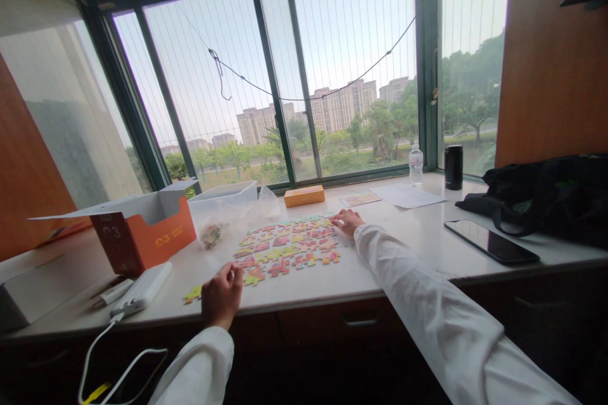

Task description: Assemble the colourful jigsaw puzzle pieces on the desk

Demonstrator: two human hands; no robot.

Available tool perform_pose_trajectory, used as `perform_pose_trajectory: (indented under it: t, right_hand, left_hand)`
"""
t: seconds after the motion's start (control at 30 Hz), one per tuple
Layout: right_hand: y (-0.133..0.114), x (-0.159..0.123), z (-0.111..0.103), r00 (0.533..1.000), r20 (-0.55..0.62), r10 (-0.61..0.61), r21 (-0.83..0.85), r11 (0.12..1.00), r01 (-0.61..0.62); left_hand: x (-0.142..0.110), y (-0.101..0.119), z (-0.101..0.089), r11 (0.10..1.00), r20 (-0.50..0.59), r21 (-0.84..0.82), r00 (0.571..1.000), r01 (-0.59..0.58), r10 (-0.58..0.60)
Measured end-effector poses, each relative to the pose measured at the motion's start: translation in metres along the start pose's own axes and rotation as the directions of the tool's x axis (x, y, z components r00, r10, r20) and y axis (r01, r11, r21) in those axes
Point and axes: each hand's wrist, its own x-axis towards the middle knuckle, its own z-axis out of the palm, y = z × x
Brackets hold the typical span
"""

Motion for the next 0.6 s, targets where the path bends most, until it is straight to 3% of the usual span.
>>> perform_pose_trajectory:
  t: [0.3, 0.43, 0.6]
  right_hand:
    - [-0.0018, 0.0010, -0.0016, 0.999, 0.014, 0.041, 0.017, 0.999, -0.041]
    - [0.0002, 0.0040, -0.0043, 0.986, -0.045, 0.160, 0.042, 0.987, -0.158]
    - [0.0003, 0.0059, -0.0035, 0.934, -0.186, 0.306, 0.105, 0.951, -0.290]
  left_hand:
    - [0.0005, -0.0023, 0.0012, 1.000, 0.017, 0.014, 1.000, -0.008, 0.008]
    - [0.0010, -0.0039, 0.0020, 0.998, 0.014, 0.039, 0.999, -0.041, 0.041]
    - [0.0022, -0.0011, 0.0005, 0.997, 0.044, 0.056, 0.998, -0.046, 0.043]
